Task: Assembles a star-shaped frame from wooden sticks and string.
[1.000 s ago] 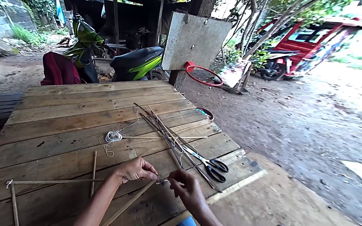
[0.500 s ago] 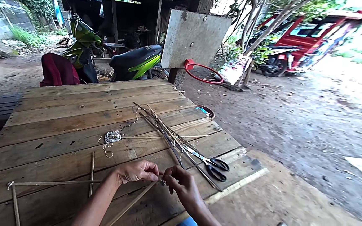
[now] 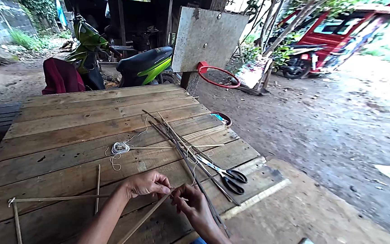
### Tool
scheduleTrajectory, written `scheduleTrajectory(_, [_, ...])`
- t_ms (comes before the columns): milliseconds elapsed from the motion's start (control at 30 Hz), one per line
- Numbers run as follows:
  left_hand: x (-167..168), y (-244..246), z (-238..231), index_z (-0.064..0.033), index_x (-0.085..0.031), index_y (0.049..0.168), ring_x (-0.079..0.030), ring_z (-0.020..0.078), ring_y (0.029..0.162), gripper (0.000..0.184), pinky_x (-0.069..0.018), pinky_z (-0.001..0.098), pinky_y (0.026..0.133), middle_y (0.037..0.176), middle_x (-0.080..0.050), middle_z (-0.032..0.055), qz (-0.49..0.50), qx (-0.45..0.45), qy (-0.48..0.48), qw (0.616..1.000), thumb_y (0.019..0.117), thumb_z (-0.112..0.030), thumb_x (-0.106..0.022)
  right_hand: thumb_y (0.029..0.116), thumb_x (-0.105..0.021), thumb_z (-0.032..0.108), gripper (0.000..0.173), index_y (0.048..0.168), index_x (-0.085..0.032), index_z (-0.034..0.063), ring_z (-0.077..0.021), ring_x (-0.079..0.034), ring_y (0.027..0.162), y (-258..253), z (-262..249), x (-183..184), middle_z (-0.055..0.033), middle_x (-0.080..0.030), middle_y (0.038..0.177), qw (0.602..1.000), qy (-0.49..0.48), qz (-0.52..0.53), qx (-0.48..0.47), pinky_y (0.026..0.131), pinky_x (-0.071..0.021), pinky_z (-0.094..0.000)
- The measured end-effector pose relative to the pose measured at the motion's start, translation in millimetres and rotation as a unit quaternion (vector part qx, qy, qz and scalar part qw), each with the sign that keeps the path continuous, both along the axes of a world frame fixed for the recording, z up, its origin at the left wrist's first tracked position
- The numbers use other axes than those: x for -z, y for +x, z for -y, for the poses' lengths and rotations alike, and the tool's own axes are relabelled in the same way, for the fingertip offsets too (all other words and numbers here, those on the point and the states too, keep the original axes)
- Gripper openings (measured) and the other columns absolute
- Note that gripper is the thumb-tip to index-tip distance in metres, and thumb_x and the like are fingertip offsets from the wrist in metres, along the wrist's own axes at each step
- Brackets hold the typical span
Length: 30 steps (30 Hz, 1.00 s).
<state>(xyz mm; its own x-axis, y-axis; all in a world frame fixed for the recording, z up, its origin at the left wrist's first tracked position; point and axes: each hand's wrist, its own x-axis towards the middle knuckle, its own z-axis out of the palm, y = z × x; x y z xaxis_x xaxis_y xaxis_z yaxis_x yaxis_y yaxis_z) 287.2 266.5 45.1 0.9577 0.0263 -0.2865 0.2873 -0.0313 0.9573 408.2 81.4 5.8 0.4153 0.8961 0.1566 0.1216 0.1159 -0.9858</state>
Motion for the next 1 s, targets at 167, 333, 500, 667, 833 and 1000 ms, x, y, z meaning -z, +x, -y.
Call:
scheduleTrajectory(167, [0.4,0.9,0.3,-0.0117,-0.064,0.091,-0.055,-0.0034,0.059,0.011,-0.0456,0.0139,0.056,0.07,-0.061,-0.0114,-0.017,-0.003,0.001,1.0,0.1,-0.01,-0.057,0.0903,-0.06,0.005,0.005,0.092,-0.065,0.0047,-0.0009,-0.068,0.071,2.1,1.2,2.2,0.0024,-0.071,0.088,1.0,-0.003,0.005,0.006,0.063,-0.0583,-0.0187])
scheduleTrajectory(333, [-0.1,1.3,0.2,-0.0112,-0.065,0.092,-0.056,-0.0036,0.059,0.008,-0.0462,0.0134,0.057,0.071,-0.062,-0.0116,-0.017,-0.02,0.005,1.0,0.0984,-0.01,-0.06,0.0897,-0.061,0.005,0.005,0.092,-0.065,0.0044,-0.0005,-0.068,0.07,1.9,2.6,4.5,0.0033,-0.07,0.085,1.0,-0.006,0.015,0.012,0.063,-0.0584,-0.0186])
scheduleTrajectory(500, [-2.2,1.3,3.0,-0.0076,-0.069,0.091,-0.057,-0.0028,0.056,0.007,-0.048,0.0139,0.055,0.067,-0.063,-0.0105,-0.032,-0.06,0.003,0.998,0.096,-0.006,-0.064,0.0893,-0.061,0.005,0.006,0.093,-0.066,0.0039,-0.0005,-0.067,0.07,-1.0,1.4,6.5,0.0025,-0.07,0.086,0.999,-0.006,0.023,0.025,0.062,-0.0582,-0.0184])
scheduleTrajectory(667, [-3.1,2.5,3.4,-0.0035,-0.068,0.113,-0.058,-0.0003,0.056,0.018,-0.0497,0.0155,0.055,0.07,-0.063,-0.0079,-0.036,-0.055,-0.008,0.998,0.0964,-0.004,-0.064,0.0891,-0.06,0.006,0.007,0.093,-0.066,0.0034,-0.0008,-0.067,0.069,-5.6,-0.5,8.2,0.0015,-0.07,0.088,0.999,0.01,0.022,0.039,0.061,-0.058,-0.0189])
scheduleTrajectory(833, [2.7,3.7,1.4,-0.0041,-0.056,0.141,-0.055,0.0008,0.054,0.044,-0.0486,0.016,0.054,0.068,-0.057,-0.0076,-0.024,-0.018,-0.018,0.999,0.0969,-0.005,-0.061,0.0895,-0.06,0.005,0.007,0.094,-0.066,0.0025,-0.0009,-0.067,0.07,-6.2,0.8,8.0,0.0011,-0.07,0.088,0.999,0.01,0.034,0.036,0.061,-0.0579,-0.0188])
scheduleTrajectory(1000, [1.8,5.7,0.9,-0.0123,-0.031,0.159,-0.051,0.0023,0.05,0.069,-0.0468,0.017,0.051,0.064,-0.05,-0.0065,-0.013,0.007,-0.041,0.999,0.0961,-0.002,-0.058,0.0892,-0.06,0.005,0.009,0.095,-0.066,0.0023,0.0001,-0.067,0.071,-5.1,0.9,10.2,0.001,-0.07,0.091,0.998,0.023,0.051,0.028,0.061,-0.0578,-0.0181])
